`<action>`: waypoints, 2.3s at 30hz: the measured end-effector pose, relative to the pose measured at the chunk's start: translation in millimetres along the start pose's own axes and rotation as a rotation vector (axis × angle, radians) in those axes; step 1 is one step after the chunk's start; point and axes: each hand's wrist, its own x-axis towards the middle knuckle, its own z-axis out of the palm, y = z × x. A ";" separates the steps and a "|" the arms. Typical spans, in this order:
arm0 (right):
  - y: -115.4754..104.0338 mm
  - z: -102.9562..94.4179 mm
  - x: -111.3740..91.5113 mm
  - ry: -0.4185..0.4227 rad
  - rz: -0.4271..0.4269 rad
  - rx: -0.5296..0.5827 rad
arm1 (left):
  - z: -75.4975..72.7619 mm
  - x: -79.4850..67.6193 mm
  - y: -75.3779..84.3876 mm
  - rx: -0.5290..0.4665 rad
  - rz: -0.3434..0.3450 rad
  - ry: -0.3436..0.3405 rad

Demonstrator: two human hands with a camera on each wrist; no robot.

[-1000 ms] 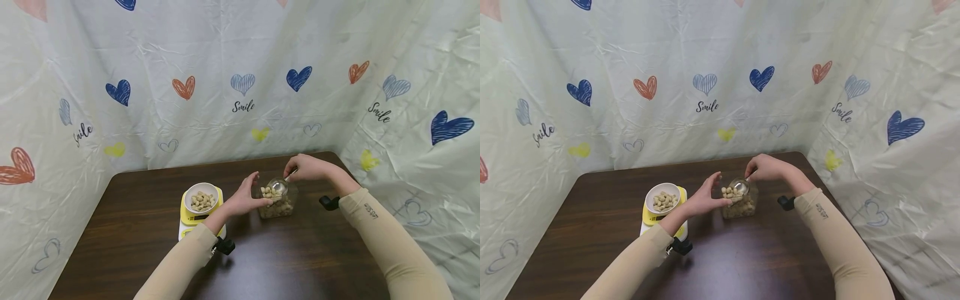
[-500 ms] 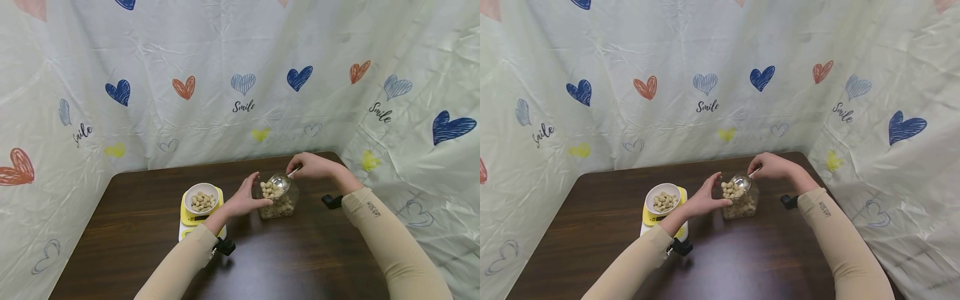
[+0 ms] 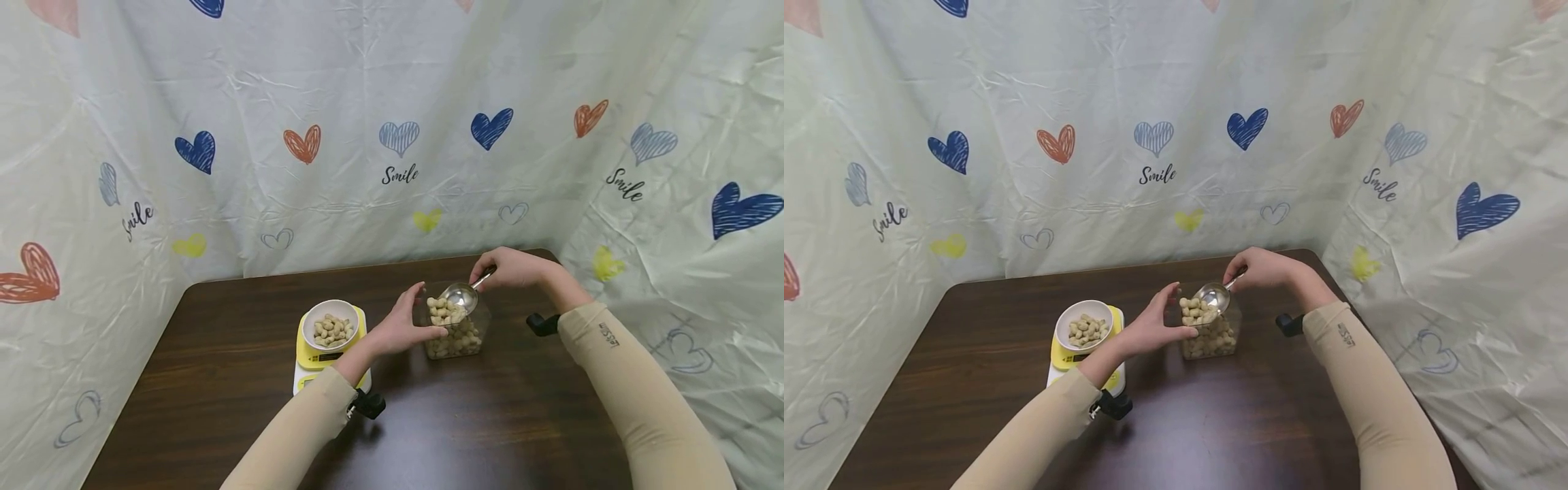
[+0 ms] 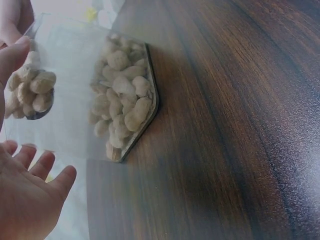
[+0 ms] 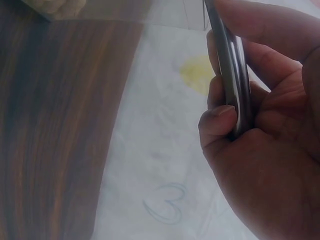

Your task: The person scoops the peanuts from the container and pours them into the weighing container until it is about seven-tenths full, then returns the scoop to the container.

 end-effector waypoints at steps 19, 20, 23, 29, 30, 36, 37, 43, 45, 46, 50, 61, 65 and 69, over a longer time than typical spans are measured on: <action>2.8 -1.3 0.0 0.008 -0.036 0.056 | 0.0 -1.5 0.7 -0.008 -0.013 0.000; 3.8 -1.2 -0.4 0.007 -0.037 0.058 | 0.1 -1.4 0.5 -0.009 -0.013 0.000; 5.9 -1.2 -1.7 -0.004 -0.030 0.058 | 0.1 -1.5 0.7 -0.010 -0.011 0.000; 5.3 -1.6 -2.5 -0.044 -0.018 0.059 | 0.3 -1.5 2.4 -0.006 -0.015 0.004; 5.3 -1.7 -2.1 -0.049 -0.016 0.062 | 0.2 -1.7 2.6 -0.005 -0.014 0.005; 7.1 -0.9 -0.2 -0.076 -0.029 0.077 | 0.5 -1.8 2.1 -0.004 -0.014 0.002; 7.3 -0.7 -0.1 -0.079 -0.031 0.078 | 0.9 -1.6 1.8 -0.005 -0.012 0.001; 6.8 -1.4 -0.7 -0.081 -0.026 0.067 | 1.1 -1.7 1.7 -0.011 -0.008 -0.001; 6.5 -2.6 -1.2 -0.076 -0.018 0.059 | 0.9 -1.8 1.9 -0.012 -0.008 0.001; 6.4 -3.4 -1.5 -0.074 -0.012 0.054 | 0.9 -1.7 1.9 -0.013 -0.007 0.002; 7.3 -6.8 -2.5 -0.067 0.001 0.052 | 0.7 -1.6 2.2 -0.012 0.001 0.007; 7.7 -9.1 -3.6 -0.017 0.023 0.148 | 0.1 -1.2 2.5 -0.010 -0.011 0.005; 8.0 -8.5 -3.0 0.007 0.023 0.130 | 0.1 -1.0 1.3 -0.004 -0.019 0.006; 8.9 -7.3 -2.8 0.018 0.013 0.126 | 0.2 -0.9 0.4 -0.008 -0.020 0.006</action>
